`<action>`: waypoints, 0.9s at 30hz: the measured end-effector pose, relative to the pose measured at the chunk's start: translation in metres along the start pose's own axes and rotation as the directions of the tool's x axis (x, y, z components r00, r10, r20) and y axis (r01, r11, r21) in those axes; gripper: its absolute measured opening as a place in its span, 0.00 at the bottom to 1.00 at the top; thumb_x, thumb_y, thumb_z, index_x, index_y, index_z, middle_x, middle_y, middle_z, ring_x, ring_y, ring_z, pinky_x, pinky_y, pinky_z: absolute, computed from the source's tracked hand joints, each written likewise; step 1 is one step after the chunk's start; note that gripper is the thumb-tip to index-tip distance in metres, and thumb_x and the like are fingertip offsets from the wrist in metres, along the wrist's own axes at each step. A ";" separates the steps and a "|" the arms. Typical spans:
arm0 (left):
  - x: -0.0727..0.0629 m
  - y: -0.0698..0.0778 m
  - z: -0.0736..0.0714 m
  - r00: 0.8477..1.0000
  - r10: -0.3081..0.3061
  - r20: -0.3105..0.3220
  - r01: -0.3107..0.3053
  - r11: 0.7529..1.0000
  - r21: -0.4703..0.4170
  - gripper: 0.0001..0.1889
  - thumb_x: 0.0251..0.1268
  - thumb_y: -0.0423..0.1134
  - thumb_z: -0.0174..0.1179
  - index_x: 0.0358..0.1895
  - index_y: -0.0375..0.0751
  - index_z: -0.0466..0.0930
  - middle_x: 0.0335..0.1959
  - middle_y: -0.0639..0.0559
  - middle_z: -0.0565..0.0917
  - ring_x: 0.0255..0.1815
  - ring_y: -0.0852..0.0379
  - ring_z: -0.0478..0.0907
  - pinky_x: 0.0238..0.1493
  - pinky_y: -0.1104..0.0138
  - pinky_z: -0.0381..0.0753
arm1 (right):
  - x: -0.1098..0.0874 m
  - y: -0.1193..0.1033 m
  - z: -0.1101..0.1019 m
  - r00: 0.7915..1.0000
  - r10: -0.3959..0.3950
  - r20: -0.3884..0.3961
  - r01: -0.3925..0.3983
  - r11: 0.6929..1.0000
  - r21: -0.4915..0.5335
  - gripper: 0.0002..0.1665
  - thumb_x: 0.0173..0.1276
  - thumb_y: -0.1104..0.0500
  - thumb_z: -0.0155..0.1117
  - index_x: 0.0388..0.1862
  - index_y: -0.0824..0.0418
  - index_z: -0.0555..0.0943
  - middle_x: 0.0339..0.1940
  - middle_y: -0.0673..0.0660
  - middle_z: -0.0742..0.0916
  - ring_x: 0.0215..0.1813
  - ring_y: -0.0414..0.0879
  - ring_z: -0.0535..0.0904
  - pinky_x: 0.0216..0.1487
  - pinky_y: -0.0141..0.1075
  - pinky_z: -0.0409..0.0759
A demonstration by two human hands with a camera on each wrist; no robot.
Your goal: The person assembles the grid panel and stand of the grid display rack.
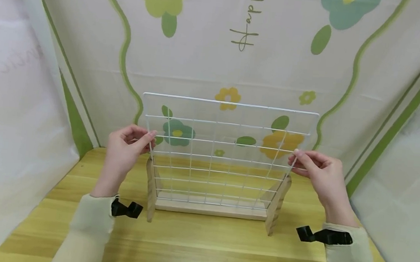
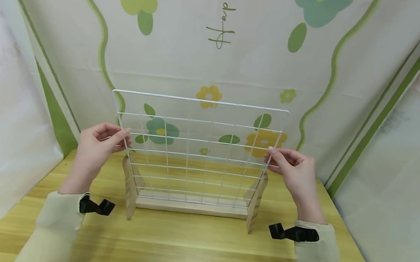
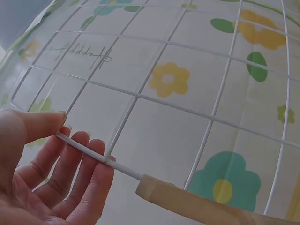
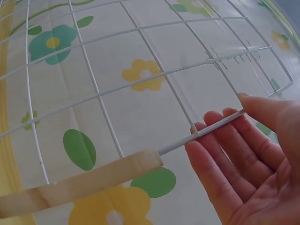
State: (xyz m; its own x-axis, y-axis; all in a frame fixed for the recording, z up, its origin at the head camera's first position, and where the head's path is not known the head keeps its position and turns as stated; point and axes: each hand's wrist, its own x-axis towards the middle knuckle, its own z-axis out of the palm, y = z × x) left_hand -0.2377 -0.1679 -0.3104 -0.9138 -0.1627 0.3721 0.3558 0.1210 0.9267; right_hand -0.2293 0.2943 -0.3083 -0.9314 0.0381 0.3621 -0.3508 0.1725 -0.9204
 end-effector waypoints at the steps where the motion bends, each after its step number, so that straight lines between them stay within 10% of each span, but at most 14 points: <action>1: 0.000 0.001 -0.001 1.000 -0.007 0.000 0.007 1.000 -0.003 0.17 0.67 0.43 0.70 0.43 0.29 0.81 0.36 0.43 0.87 0.34 0.52 0.87 0.40 0.65 0.88 | 0.001 -0.001 0.000 1.000 0.005 0.008 -0.005 1.000 -0.010 0.23 0.74 0.52 0.67 0.49 0.74 0.84 0.39 0.60 0.90 0.42 0.51 0.89 0.44 0.39 0.87; 19: -0.003 0.003 -0.006 1.000 -0.007 0.016 0.007 1.000 0.004 0.18 0.67 0.44 0.70 0.45 0.30 0.81 0.37 0.43 0.87 0.35 0.53 0.86 0.42 0.65 0.88 | -0.001 0.000 0.002 1.000 0.011 0.005 -0.011 0.999 0.031 0.20 0.74 0.53 0.68 0.49 0.71 0.86 0.38 0.59 0.91 0.41 0.49 0.89 0.45 0.38 0.87; 27: -0.005 0.001 -0.015 0.993 0.102 0.054 -0.110 0.973 0.201 0.20 0.70 0.49 0.68 0.55 0.36 0.83 0.45 0.47 0.88 0.43 0.54 0.86 0.46 0.70 0.85 | -0.010 0.012 -0.007 0.999 -0.050 -0.003 0.050 0.998 -0.030 0.21 0.77 0.53 0.64 0.57 0.70 0.83 0.47 0.54 0.90 0.50 0.43 0.86 0.54 0.27 0.81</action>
State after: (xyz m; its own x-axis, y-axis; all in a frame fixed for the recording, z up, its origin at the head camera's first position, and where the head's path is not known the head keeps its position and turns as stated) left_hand -0.2301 -0.1818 -0.3105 -0.8821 -0.0968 0.4610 0.4079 0.3327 0.8503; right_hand -0.2241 0.3025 -0.3222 -0.9123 0.0323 0.4082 -0.3938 0.2035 -0.8964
